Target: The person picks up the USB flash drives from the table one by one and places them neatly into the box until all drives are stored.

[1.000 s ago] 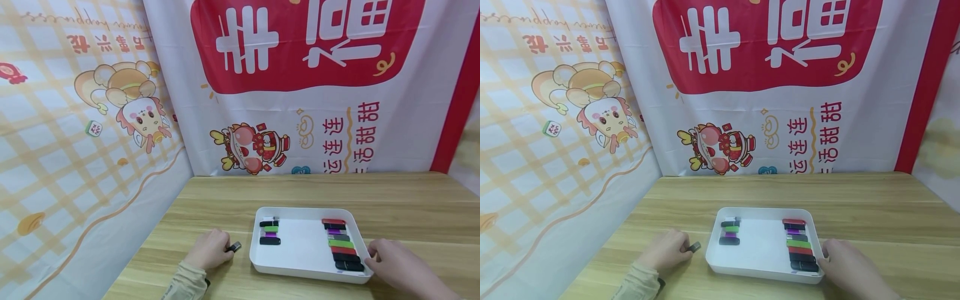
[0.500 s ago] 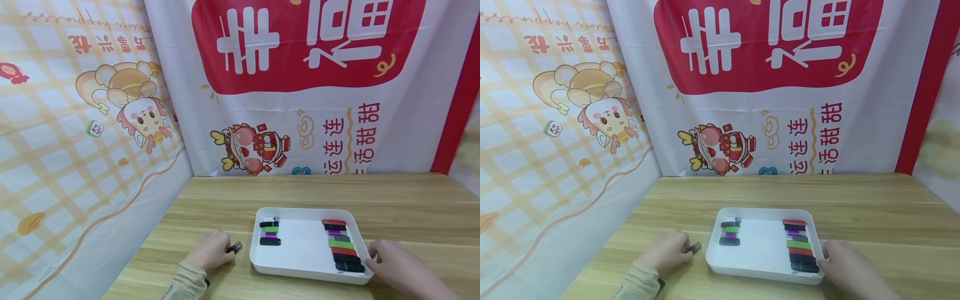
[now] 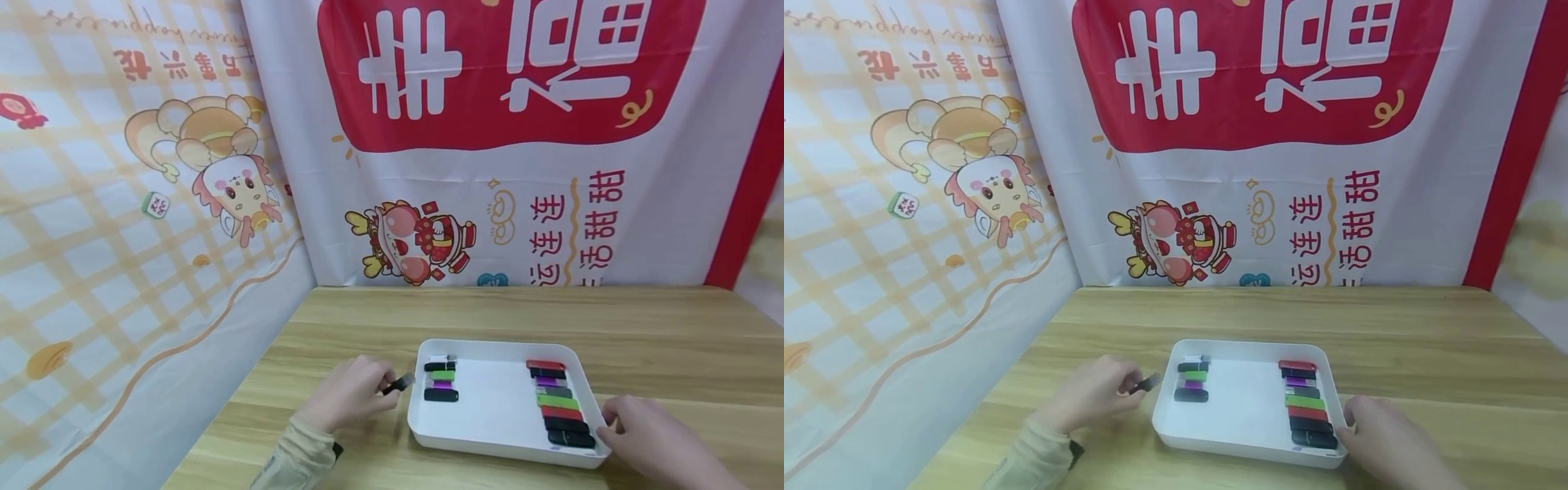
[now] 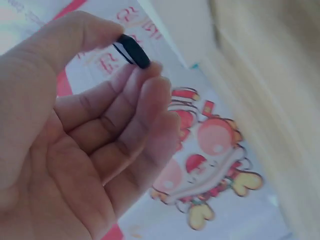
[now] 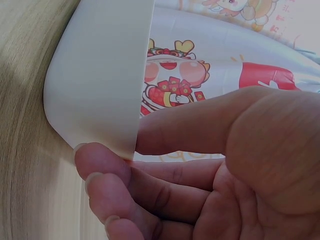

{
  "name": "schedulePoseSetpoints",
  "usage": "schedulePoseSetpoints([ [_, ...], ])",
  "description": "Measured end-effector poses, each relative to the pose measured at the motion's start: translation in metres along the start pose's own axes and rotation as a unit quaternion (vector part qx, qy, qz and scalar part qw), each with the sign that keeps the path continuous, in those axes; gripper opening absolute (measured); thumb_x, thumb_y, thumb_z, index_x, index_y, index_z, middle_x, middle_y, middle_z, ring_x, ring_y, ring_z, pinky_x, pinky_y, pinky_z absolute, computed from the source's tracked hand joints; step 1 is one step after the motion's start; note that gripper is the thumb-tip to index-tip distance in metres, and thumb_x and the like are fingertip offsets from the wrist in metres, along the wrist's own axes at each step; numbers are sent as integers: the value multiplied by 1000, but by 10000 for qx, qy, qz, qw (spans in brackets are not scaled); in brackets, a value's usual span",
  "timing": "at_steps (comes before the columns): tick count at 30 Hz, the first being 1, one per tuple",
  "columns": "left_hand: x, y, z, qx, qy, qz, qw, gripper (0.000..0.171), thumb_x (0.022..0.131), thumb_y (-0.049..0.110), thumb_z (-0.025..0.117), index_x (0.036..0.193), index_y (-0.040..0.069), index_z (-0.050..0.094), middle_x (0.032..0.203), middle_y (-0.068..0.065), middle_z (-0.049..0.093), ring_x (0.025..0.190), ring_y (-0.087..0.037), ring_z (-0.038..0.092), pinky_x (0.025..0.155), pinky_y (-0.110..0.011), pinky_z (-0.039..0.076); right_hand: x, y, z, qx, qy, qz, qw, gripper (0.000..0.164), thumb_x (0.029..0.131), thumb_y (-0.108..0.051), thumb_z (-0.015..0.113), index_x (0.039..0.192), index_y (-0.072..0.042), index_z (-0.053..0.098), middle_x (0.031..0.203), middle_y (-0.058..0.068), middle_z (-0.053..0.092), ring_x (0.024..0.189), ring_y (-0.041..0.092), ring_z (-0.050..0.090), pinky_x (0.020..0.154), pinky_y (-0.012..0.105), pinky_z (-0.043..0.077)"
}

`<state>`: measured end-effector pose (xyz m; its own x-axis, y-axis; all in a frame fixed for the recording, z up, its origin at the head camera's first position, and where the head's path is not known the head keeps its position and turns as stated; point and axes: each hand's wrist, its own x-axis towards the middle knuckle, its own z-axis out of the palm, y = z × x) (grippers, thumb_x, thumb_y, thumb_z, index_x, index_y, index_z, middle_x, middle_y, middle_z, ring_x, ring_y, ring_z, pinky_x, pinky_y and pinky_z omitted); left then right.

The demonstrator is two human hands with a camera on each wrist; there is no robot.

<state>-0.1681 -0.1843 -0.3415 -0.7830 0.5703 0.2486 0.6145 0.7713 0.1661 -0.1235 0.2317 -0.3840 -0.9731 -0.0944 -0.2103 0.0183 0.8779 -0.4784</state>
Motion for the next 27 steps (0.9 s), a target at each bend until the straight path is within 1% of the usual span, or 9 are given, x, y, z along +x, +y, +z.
schedulePoseSetpoints([
  [3, 11, 10, -6, 112, -61, 453, 9989, 8, 83, 24, 70, 82, 19, 65, 69, 11, 56, 56, 0, 45, 46, -19, 40, 1, 1, 1, 29, -17, 7, 10000, 29, 89, -29, 73, 99, -2, 68, 76, 2, 55, 67, 17, 51, 62, 33, 47],
  [6, 24, 18, -8, 401, -193, 884, 9951, 9, 85, 26, 71, 84, 19, 66, 74, 11, 58, 60, 1, 46, 51, -16, 40, 2, 1, 1, 69, -32, 15, 10000, 28, 89, -28, 73, 98, -2, 68, 75, 2, 55, 66, 17, 51, 61, 33, 46],
  [9, 36, 25, -5, 756, -414, 1177, 9893, 11, 86, 28, 72, 86, 17, 68, 77, 12, 58, 62, 2, 47, 54, -14, 41, 2, 1, 1, 81, -43, 16, 10000, 28, 89, -28, 73, 98, -3, 68, 75, 2, 55, 66, 17, 51, 61, 33, 46],
  [11, 44, 29, -2, 1018, -576, 1296, 9846, 11, 86, 28, 73, 86, 17, 69, 77, 12, 57, 62, 2, 46, 53, -13, 40, 2, 1, 1, 93, -51, 9, 9999, 28, 89, -28, 74, 98, -3, 68, 75, 2, 55, 66, 17, 51, 61, 33, 46],
  [15, 54, 36, 7, 1366, -877, 1434, 9763, 12, 85, 27, 74, 81, 18, 67, 74, 12, 52, 62, -2, 45, 53, -15, 39, 2, 0, 0, 106, -79, 22, 9999, 27, 89, -28, 73, 98, -3, 68, 75, 2, 54, 66, 17, 51, 61, 33, 46],
  [18, 58, 40, 13, 1526, -1011, 1495, 9717, 16, 83, 27, 75, 76, 19, 63, 71, 11, 50, 61, -3, 44, 52, -18, 38, 1, -1, -1, 124, -71, 35, 9999, 27, 89, -27, 73, 99, -3, 68, 75, 2, 54, 65, 17, 51, 61, 33, 46],
  [21, 60, 43, 18, 1645, -1133, 1494, 9684, 20, 82, 27, 76, 73, 20, 60, 69, 11, 49, 59, -4, 44, 50, -18, 38, 1, -2, -2, 169, -57, 60, 9998, 27, 89, -27, 73, 99, -3, 68, 75, 2, 55, 65, 17, 51, 62, 33, 47],
  [27, 61, 44, 28, 1885, -1550, 1364, 9601, 24, 82, 26, 78, 69, 20, 58, 68, 11, 51, 58, -4, 45, 49, -18, 39, 0, -4, -1, 107, -50, 74, 9999, 25, 89, -26, 73, 98, -3, 68, 75, 2, 55, 66, 17, 51, 62, 33, 46],
])
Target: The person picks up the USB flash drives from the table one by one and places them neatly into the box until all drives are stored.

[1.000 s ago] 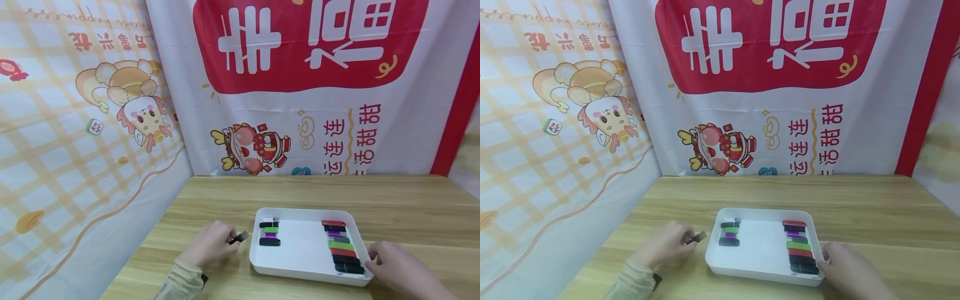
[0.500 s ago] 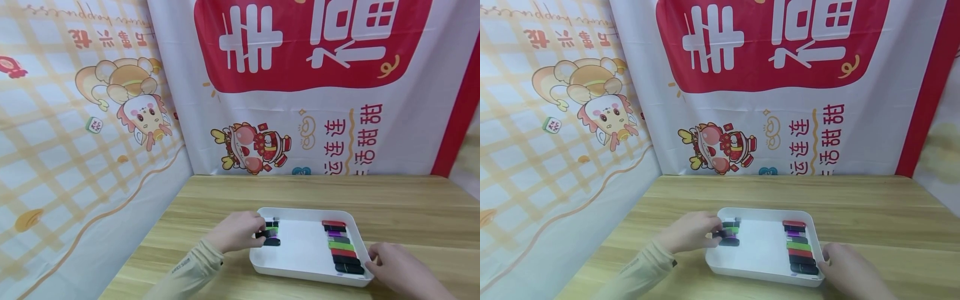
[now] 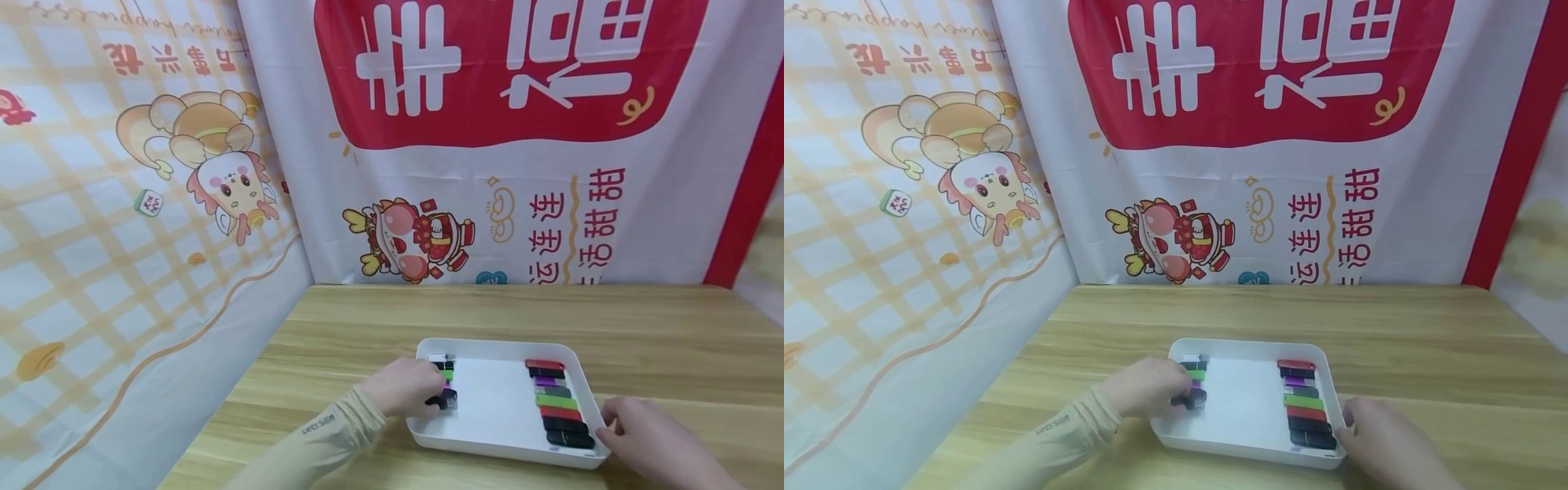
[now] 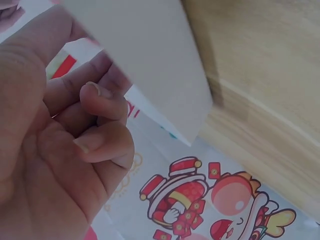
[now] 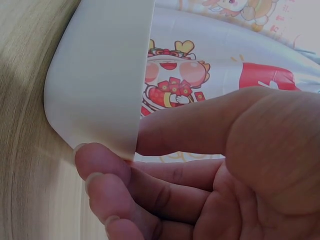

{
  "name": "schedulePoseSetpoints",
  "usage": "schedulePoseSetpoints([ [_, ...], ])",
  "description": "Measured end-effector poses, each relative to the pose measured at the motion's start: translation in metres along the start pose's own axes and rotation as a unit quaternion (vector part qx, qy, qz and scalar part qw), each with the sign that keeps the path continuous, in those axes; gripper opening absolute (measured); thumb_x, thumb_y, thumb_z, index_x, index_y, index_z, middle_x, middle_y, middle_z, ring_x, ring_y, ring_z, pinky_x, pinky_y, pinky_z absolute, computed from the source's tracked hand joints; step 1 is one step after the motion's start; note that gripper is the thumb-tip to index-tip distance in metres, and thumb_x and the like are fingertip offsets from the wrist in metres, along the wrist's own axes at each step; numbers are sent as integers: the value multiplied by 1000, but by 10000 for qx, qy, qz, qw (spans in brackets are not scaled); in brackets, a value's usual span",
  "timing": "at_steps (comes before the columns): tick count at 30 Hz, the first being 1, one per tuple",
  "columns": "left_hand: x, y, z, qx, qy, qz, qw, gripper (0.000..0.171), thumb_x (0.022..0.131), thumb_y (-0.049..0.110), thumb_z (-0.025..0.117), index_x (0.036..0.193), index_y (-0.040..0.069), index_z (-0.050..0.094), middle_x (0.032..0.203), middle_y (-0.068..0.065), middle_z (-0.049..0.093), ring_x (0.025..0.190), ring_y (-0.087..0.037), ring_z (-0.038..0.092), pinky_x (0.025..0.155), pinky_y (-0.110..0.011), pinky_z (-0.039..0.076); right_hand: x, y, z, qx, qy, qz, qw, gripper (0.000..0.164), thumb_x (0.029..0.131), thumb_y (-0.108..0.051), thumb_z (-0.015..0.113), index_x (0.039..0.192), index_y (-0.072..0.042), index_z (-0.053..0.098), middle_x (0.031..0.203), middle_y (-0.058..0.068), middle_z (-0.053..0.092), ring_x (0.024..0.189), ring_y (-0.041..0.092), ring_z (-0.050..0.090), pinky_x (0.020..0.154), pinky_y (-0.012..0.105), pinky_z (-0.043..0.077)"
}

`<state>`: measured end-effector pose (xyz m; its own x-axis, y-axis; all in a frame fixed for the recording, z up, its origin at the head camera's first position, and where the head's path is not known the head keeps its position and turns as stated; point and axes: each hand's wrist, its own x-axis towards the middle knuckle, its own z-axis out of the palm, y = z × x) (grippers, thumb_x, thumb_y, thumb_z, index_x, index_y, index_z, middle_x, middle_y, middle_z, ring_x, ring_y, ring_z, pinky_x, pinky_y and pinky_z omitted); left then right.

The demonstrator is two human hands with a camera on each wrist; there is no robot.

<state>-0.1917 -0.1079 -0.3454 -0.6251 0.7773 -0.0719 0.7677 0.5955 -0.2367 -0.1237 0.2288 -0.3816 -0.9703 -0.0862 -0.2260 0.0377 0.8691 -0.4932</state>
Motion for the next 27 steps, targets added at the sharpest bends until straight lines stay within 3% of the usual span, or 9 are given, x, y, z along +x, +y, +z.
schedulePoseSetpoints([
  [10, 6, 10, 4, 294, -253, -90, 9992, 23, 79, 23, 77, 68, 19, 57, 66, 9, 51, 56, -6, 45, 46, -21, 38, -3, 5, 0, 6, 7, 103, 9999, 29, 89, -27, 73, 103, -2, 69, 76, 2, 55, 66, 17, 51, 62, 30, 47],
  [19, 7, 9, 12, 805, -199, -101, 9965, 19, 77, 30, 81, 72, 20, 65, 71, 7, 57, 56, -7, 45, 48, -20, 40, -2, 9, 4, 142, -73, 204, 9997, 29, 90, -28, 73, 103, -3, 69, 76, 3, 55, 64, 17, 51, 62, 31, 49],
  [27, 5, 5, 18, 957, 30, -311, 9949, 21, 73, 31, 82, 72, 20, 64, 69, 7, 54, 55, -8, 44, 46, -22, 40, 0, 5, 5, 212, -81, 108, 9997, 31, 89, -29, 74, 104, -3, 70, 78, 3, 56, 66, 17, 52, 64, 31, 50],
])
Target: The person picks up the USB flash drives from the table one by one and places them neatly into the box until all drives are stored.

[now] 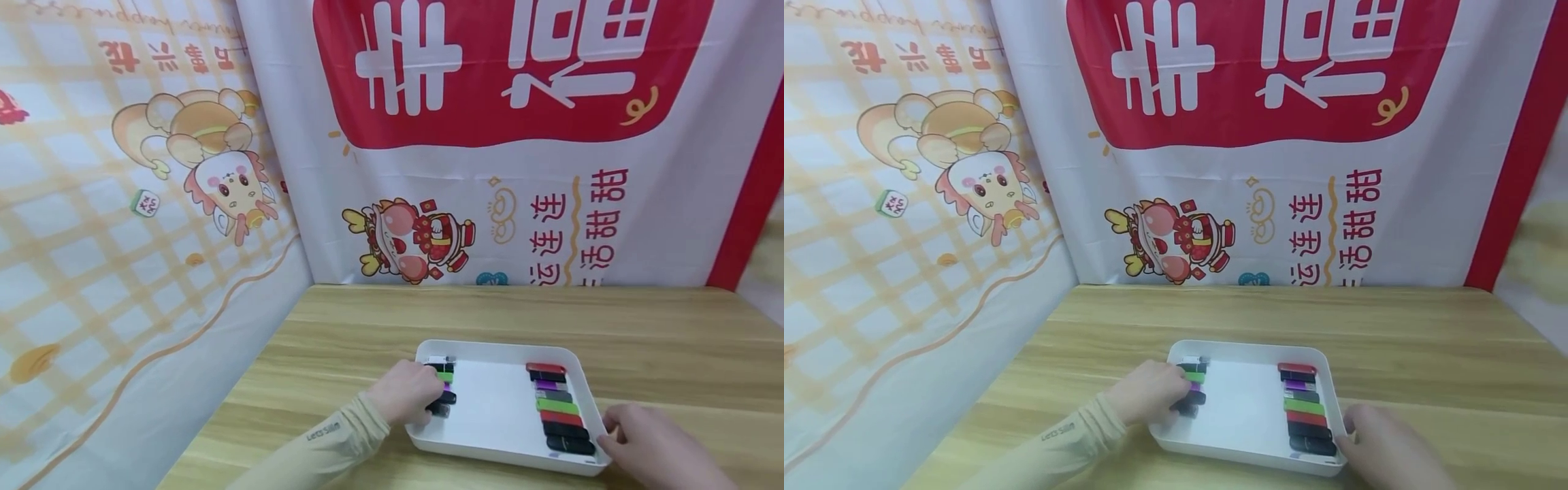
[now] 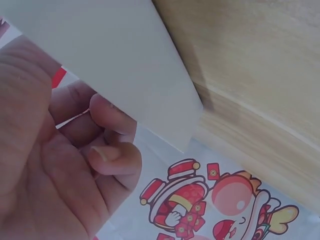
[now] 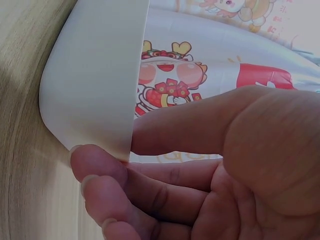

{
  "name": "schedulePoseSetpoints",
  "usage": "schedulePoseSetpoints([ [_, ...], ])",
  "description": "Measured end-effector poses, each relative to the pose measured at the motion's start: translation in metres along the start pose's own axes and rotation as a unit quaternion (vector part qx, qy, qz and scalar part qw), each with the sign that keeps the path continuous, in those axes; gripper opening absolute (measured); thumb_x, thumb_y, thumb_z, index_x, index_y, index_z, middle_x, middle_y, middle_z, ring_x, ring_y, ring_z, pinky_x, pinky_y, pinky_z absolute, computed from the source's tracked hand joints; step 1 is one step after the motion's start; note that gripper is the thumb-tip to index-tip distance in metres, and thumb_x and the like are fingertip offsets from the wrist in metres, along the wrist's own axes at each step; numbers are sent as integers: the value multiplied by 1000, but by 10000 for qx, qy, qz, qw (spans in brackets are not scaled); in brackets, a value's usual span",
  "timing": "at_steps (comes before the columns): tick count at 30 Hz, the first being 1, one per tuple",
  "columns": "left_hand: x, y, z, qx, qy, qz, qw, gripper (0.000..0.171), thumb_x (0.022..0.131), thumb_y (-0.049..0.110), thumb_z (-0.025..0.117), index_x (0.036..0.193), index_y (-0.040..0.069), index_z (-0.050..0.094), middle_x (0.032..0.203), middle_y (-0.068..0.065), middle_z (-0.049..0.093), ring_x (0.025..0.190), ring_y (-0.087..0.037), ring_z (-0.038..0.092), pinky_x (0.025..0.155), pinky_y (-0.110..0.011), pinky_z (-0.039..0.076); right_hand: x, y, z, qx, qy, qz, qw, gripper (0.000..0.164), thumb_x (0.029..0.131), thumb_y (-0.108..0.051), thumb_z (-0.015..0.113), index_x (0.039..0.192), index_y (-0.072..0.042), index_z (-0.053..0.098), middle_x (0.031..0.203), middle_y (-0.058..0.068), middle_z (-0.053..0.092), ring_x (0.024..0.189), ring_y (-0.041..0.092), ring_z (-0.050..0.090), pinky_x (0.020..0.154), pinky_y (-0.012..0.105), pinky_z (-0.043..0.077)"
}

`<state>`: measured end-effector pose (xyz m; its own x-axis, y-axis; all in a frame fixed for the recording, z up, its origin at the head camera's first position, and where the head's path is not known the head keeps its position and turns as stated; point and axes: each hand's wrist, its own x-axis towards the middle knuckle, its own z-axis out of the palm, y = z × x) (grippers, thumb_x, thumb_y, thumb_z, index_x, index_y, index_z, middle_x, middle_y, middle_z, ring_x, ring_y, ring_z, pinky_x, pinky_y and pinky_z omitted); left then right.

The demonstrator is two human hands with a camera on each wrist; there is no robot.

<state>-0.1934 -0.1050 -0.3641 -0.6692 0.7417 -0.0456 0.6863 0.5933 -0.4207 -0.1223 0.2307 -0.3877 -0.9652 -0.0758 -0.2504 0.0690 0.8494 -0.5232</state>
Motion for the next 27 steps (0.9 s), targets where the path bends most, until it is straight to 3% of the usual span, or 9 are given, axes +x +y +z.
schedulePoseSetpoints([
  [10, -10, -5, 5, -873, 56, -130, 9961, 26, 78, 35, 79, 69, 22, 58, 69, 10, 49, 58, -6, 43, 51, -21, 38, 3, -1, 5, 132, -35, 28, 9999, 28, 89, -30, 74, 103, -6, 71, 77, 3, 56, 67, 17, 52, 65, 31, 50],
  [14, -16, -4, 5, -1258, 383, -174, 9912, 32, 85, 35, 74, 66, 23, 52, 65, 12, 45, 54, -4, 41, 47, -19, 35, 1, 2, 5, 204, -97, 90, 9997, 28, 90, -29, 73, 103, -5, 70, 78, 3, 56, 67, 18, 53, 65, 31, 50],
  [19, -22, -6, -1, -1424, 858, -324, 9855, 24, 90, 28, 70, 70, 22, 57, 63, 12, 43, 51, -1, 39, 43, -17, 33, -3, 1, 2, 327, -81, 163, 9993, 31, 90, -31, 72, 104, -4, 70, 78, 3, 57, 67, 18, 53, 64, 31, 51],
  [27, -34, -3, -11, -1595, 1453, -425, 9755, 15, 89, 20, 68, 75, 20, 63, 65, 13, 47, 50, 1, 37, 42, -14, 31, -10, -6, -7, 589, 153, 269, 9978, 40, 93, -37, 68, 112, -2, 68, 77, 4, 57, 65, 19, 54, 61, 31, 52],
])
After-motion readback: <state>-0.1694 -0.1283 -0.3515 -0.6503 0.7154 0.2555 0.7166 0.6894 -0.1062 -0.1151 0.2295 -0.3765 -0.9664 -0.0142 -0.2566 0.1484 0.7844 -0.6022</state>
